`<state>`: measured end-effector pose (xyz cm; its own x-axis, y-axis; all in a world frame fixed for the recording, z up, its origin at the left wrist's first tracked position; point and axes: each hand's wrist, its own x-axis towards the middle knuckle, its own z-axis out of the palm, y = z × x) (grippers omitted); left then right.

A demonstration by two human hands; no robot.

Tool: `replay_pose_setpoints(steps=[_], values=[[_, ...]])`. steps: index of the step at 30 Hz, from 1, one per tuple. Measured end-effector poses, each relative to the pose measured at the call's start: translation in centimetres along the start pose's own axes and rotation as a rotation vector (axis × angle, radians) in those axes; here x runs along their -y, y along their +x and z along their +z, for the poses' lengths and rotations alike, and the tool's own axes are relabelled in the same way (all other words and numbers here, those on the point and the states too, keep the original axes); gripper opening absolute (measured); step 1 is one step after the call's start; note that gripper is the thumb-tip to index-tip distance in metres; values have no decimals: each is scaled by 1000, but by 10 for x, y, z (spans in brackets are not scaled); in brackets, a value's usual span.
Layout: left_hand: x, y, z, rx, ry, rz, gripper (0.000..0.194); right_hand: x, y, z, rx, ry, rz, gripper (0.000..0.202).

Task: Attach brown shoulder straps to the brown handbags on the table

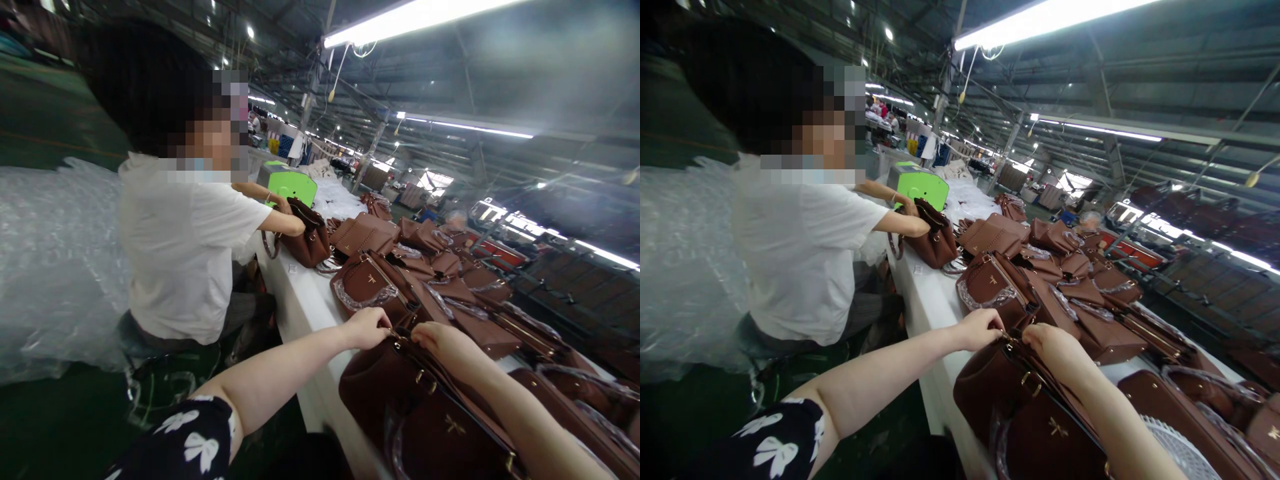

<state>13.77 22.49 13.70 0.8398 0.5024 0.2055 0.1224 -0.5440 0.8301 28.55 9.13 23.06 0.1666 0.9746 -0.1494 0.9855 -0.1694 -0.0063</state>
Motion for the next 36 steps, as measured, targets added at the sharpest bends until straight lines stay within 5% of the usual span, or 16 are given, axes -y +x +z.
replay_pose_setpoints(steps=[7,12,15,18,21,25,30,36], values=[[9,13,8,119,-479,-254,8,13,2,9,-17,-2,23,30],[7,14,9,64,-353,-247,7,16,0,12,-45,-11,78,30],[6,10,10,-64,-182,-123,13,17,-2,14,-58,-11,71,32],[3,4,10,-168,-26,144,10,16,-2,19,-56,-16,53,31],[0,-3,9,-151,113,366,19,13,3,25,-54,-12,53,29],[-4,-15,4,-203,216,482,16,7,7,30,-60,21,57,31],[-11,-30,0,-330,339,230,26,6,6,31,-74,143,44,33],[-24,-29,3,-115,380,39,56,6,10,30,-70,327,75,32]])
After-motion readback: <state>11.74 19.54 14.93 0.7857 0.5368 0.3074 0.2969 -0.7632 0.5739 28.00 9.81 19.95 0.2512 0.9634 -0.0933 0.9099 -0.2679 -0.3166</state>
